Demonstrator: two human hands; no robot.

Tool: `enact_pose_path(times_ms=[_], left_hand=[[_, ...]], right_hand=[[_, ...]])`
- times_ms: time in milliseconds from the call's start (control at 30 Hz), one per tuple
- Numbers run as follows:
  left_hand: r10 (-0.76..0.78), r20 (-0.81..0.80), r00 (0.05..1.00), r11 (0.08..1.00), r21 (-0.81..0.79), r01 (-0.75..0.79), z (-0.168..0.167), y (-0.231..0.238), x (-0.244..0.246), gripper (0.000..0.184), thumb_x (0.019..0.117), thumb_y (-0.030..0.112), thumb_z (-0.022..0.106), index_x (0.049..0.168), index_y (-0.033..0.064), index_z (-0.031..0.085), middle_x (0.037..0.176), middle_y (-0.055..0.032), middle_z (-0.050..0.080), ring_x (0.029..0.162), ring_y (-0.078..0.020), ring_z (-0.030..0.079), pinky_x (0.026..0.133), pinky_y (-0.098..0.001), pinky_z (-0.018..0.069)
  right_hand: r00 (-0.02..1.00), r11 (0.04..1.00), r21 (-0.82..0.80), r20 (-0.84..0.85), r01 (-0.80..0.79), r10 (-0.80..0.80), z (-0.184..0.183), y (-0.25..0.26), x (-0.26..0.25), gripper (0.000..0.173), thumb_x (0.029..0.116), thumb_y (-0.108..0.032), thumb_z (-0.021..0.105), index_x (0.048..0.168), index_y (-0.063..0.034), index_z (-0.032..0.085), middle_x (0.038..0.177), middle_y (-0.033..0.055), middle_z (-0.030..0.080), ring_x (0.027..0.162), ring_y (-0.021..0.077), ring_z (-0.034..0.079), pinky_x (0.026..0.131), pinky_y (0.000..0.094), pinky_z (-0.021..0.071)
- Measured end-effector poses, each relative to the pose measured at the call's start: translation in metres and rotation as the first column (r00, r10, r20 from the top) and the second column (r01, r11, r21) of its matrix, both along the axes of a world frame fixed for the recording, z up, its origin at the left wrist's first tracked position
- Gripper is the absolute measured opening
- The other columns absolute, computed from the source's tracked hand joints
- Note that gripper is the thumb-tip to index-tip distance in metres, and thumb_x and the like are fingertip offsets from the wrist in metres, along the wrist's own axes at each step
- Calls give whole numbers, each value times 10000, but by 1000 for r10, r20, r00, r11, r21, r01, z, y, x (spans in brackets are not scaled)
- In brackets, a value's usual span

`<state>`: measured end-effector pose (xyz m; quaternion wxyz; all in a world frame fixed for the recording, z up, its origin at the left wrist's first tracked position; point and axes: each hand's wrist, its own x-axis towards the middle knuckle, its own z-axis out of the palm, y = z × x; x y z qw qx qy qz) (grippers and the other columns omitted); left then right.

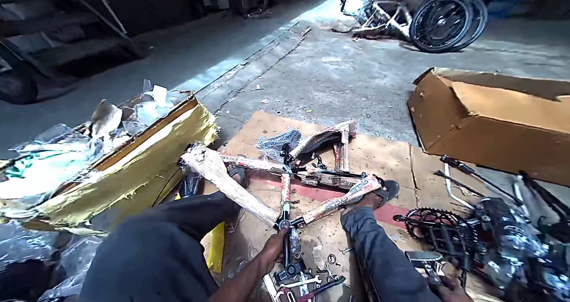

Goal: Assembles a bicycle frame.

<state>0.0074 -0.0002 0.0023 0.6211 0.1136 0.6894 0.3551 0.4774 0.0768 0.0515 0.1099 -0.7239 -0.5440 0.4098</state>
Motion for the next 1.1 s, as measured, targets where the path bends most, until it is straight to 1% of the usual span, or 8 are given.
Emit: enact_pose_path(times_ms=[67,167,300,400,633,800,933,1100], left_hand=[[23,8,1000,1000,14,-23,1,5,16,611,1091,564,333,1008,41,638,755,-78,648,564,-176,576,517,-332,478],[35,-65,997,999,19,-34,0,-1,1,623,1090,560,343,1011,22,646,760,-85,645,623,-198,603,601,-383,517],[-29,-63,998,999,31,31,-7,5,8,638,1093,554,342,1046,-1,652,796,-108,676,676,-221,651,663,-410,553],[-50,-82,995,999,15,51,-1,-3,-7,656,1086,580,333,1051,8,652,793,-104,669,658,-213,633,640,-402,538],[-130,-138,982,991,-13,130,-3,-2,-13,680,1068,604,362,1073,0,676,868,-125,705,767,-242,685,754,-460,567],[-163,-126,979,987,-13,163,-7,-4,-16,685,1065,616,347,1031,15,675,843,-112,694,737,-231,671,713,-441,557],[-186,-121,975,983,-26,184,-5,-2,-16,682,1070,619,318,1023,33,664,819,-89,676,705,-208,654,676,-411,548],[-355,-246,902,934,-62,351,-9,-7,-25,568,1054,542,446,1044,26,682,915,-111,693,807,-230,660,763,-458,536]], right_hand=[[995,976,212,74,50,-67,32,-1,30,506,1007,-372,632,1298,39,586,999,220,676,758,285,668,713,524,562],[999,936,349,46,-37,23,104,-1,2,694,998,-456,614,1484,15,458,1232,266,644,984,333,688,901,572,552],[914,935,326,-406,144,1,149,13,-80,402,1044,-260,582,1383,-77,467,837,126,658,571,210,645,514,366,587],[811,961,110,-566,254,-150,118,13,-190,256,1092,-296,513,1178,-56,538,657,40,514,472,152,507,450,334,499],[791,986,-136,-591,96,-159,-53,-55,-333,306,1036,-251,628,1150,33,609,789,101,639,606,180,606,588,367,553],[639,973,-209,-736,100,-224,-72,-69,-326,237,1068,-225,564,1053,3,624,655,51,553,517,147,536,507,314,508],[475,845,-251,-736,471,-483,-57,-55,-338,304,1097,-301,509,975,-24,538,610,58,513,455,188,553,457,376,561],[814,1000,-24,-580,-11,-5,-81,-65,-342,365,1005,-292,638,1175,30,638,794,106,652,629,211,623,634,417,566]])
